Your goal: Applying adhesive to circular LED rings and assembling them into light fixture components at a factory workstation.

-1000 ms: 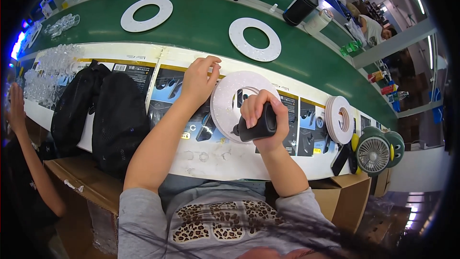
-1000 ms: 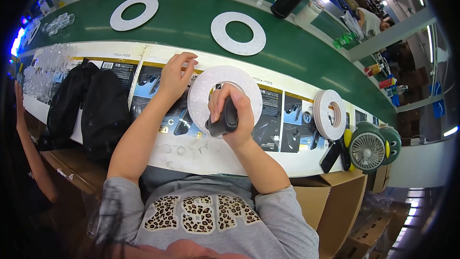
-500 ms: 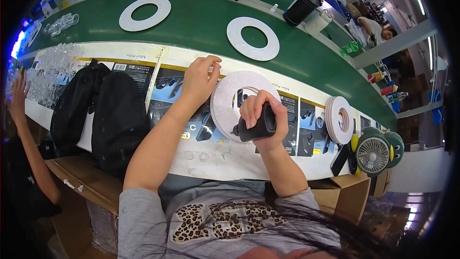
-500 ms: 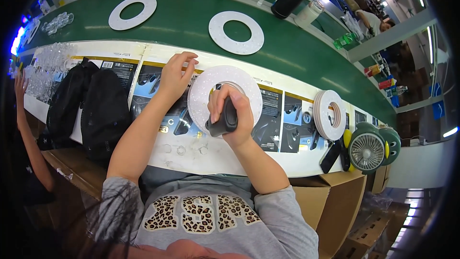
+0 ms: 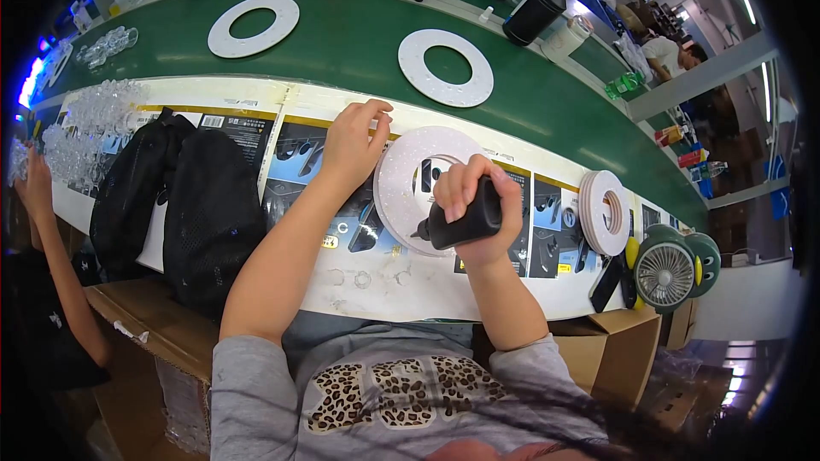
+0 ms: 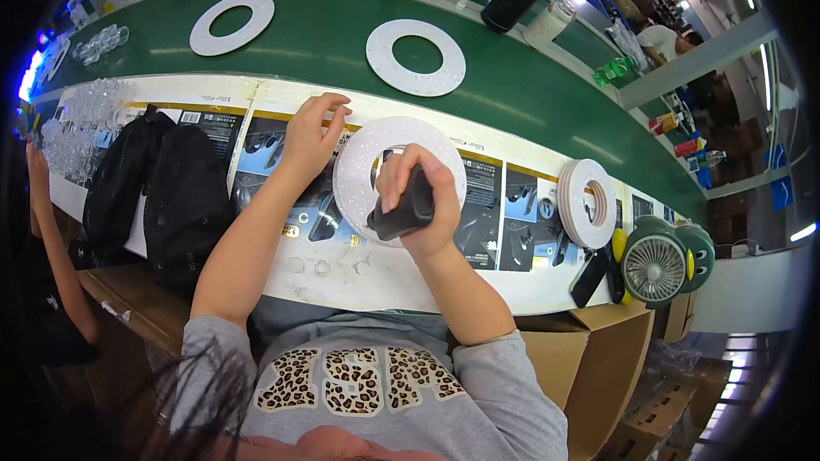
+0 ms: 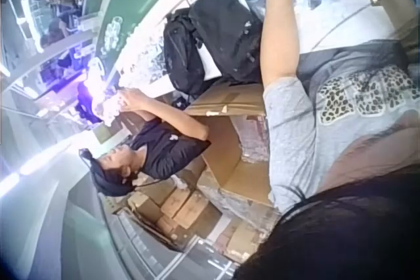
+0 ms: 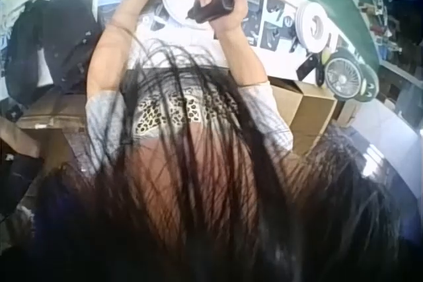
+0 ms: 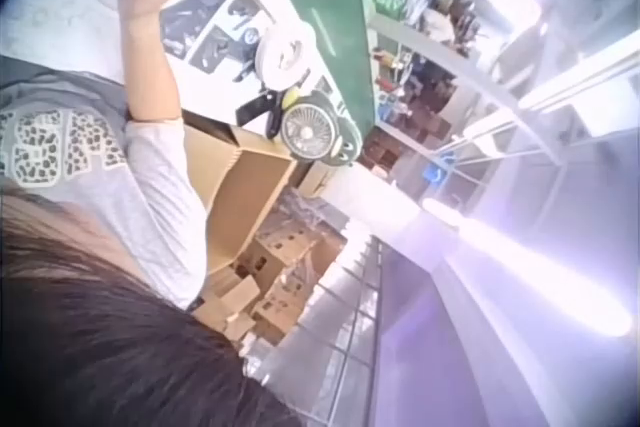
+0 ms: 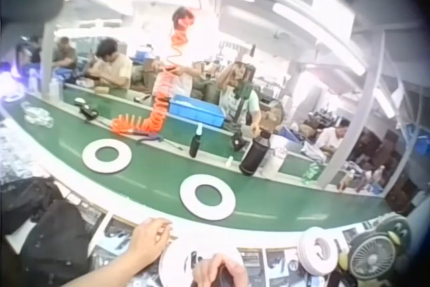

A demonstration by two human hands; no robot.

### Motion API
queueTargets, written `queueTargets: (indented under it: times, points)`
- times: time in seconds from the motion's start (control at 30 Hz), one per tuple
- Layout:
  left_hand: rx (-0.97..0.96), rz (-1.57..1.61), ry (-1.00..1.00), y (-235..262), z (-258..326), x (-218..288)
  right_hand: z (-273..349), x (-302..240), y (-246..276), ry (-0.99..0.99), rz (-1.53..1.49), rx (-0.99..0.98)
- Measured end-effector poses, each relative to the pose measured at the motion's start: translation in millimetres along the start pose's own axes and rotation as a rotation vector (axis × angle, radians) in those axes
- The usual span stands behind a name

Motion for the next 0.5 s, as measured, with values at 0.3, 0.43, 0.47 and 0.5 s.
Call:
queueTargets:
  times: [0.3,0.43,0.47,0.5]
  points:
    - [0.001,-0.013,-0.003,0.5,0.4,1.2,-11.2,-18.8,17.0,0.107,-0.038,0.053]
    - [-0.006,0.007,0.026,-0.1,0.0,1.6,-10.3,-12.4,19.1,0.073,-0.014,0.061]
    - [-0.007,0.008,0.025,-0.5,-0.1,1.4,-10.3,-10.8,19.0,0.068,-0.005,0.054]
    - [-0.009,0.011,0.029,-1.0,-0.3,1.0,-10.2,-9.7,19.2,0.062,0.005,0.047]
Point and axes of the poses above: each hand's wrist, its own z-axis away from the middle knuckle, its own y-axis out of the back of the hand, x = y × z, the point moved 6 cm from there along -z, towards the middle knuckle, and after that the axes turned 10 degrees about y, right-handed, at the moved point
